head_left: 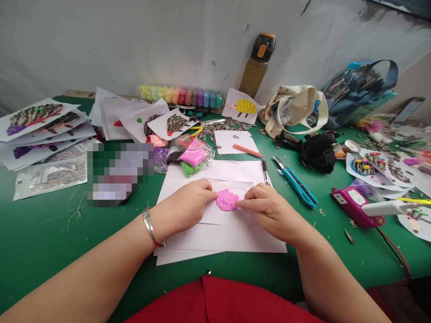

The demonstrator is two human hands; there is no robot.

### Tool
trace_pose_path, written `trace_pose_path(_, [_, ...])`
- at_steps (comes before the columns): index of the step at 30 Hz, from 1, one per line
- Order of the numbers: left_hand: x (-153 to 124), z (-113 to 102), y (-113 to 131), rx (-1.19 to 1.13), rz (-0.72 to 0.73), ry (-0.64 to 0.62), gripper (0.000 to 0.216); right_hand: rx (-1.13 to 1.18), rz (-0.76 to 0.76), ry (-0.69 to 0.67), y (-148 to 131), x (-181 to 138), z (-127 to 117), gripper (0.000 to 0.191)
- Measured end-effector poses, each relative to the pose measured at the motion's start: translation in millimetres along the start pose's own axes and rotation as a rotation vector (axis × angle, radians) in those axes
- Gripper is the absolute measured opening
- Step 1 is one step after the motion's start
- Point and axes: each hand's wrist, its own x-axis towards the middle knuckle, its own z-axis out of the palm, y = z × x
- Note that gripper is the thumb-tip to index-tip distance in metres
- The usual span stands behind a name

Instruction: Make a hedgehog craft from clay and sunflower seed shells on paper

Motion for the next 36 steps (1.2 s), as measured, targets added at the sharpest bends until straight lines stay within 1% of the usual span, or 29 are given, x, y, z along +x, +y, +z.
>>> trace_pose_path(4, [0.1,-0.4,0.7,-0.004,-0.005,-0.010,0.033,-0.022,0.020,-0.068,-1.8,-0.1,2.0,0.057])
trace_pose_path(7, [0.1,-2.0,1.6,-0.008,-0.014,-0.018,0.035,-0.007,0.019,-0.070,-0.6,-0.4,2.6,0.055])
trace_pose_path(9, [0.2,-3.8,1.6,-0.017,-0.029,-0.023,0.035,0.051,0.008,-0.023,2.2,-0.6,1.7,0.057])
trace_pose_path(12, [0.8,-6.6,-0.2,-0.038,-0.056,-0.040,0.037,0.105,-0.002,0.086,4.0,0.0,0.8,0.060])
trace_pose_path(15, [1.8,-8.0,-2.8,-0.054,-0.065,-0.052,0.039,0.012,-0.026,0.135,-3.3,2.7,3.4,0.054])
trace_pose_path(19, [2.1,-6.7,-4.4,-0.060,-0.062,-0.058,0.040,-0.124,-0.088,0.099,-20.7,7.1,11.1,0.032])
trace_pose_path(21, [1.9,-5.4,-4.5,-0.057,-0.066,-0.061,0.041,-0.157,-0.106,0.086,-25.9,8.4,14.2,0.028])
trace_pose_path(25, [1.6,-3.3,-4.4,-0.041,-0.069,-0.067,0.042,-0.192,-0.101,0.076,-26.9,10.2,17.5,0.028])
trace_pose_path(31, [1.7,-2.9,-4.5,-0.033,-0.063,-0.057,0.041,-0.246,-0.096,0.022,-29.0,13.4,20.6,0.027])
trace_pose_path(36, [1.3,-3.0,-3.9,-0.016,-0.052,-0.062,0.040,-0.266,-0.114,0.028,-29.9,12.7,21.9,0.026])
